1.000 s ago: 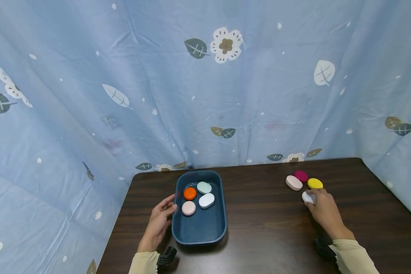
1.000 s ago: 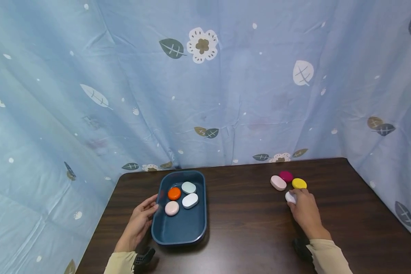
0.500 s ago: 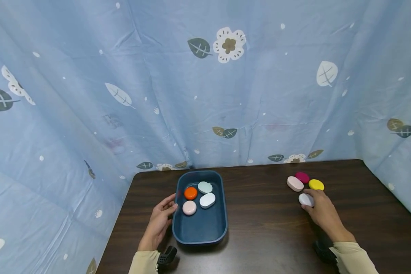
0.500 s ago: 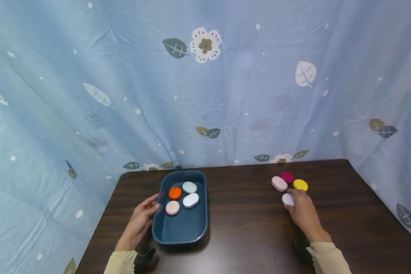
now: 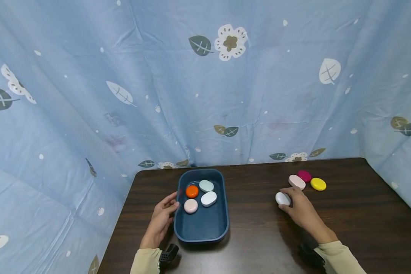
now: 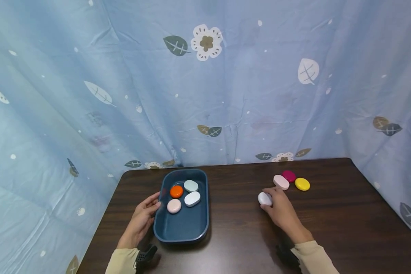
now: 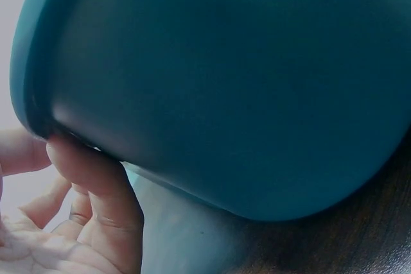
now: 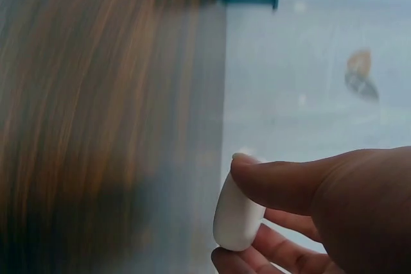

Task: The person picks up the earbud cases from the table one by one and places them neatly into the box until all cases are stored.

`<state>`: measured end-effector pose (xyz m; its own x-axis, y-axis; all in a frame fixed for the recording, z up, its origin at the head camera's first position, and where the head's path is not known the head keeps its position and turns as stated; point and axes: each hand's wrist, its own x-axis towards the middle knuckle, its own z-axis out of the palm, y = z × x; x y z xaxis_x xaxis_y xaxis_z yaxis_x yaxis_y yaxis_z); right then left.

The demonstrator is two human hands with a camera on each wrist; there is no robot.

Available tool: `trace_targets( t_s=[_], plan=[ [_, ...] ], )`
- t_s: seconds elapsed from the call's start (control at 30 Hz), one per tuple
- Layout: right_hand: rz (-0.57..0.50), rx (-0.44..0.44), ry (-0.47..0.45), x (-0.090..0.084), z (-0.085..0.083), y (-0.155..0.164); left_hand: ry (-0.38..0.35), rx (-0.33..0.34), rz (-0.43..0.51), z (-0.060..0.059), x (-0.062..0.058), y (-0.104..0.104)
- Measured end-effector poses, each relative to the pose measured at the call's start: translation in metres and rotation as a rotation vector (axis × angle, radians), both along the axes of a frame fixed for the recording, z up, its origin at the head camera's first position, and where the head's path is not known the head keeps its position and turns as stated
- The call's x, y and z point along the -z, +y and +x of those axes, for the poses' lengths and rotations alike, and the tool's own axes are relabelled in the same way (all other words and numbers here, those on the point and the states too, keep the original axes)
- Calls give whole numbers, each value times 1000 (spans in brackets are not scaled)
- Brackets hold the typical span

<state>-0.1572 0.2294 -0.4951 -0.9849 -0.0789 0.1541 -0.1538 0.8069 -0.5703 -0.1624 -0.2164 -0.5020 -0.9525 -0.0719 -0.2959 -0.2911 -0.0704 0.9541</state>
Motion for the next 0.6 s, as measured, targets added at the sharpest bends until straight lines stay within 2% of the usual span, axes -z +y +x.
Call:
trace_targets(
  t_s=[0.33, 0.6],
  plan=[
    [-87, -114, 50, -11, 10, -55, 9, -1, 4, 1, -1, 1],
    [-154, -170, 114, -18, 10, -88, 5, 2, -14, 0, -2, 0]
  ],
)
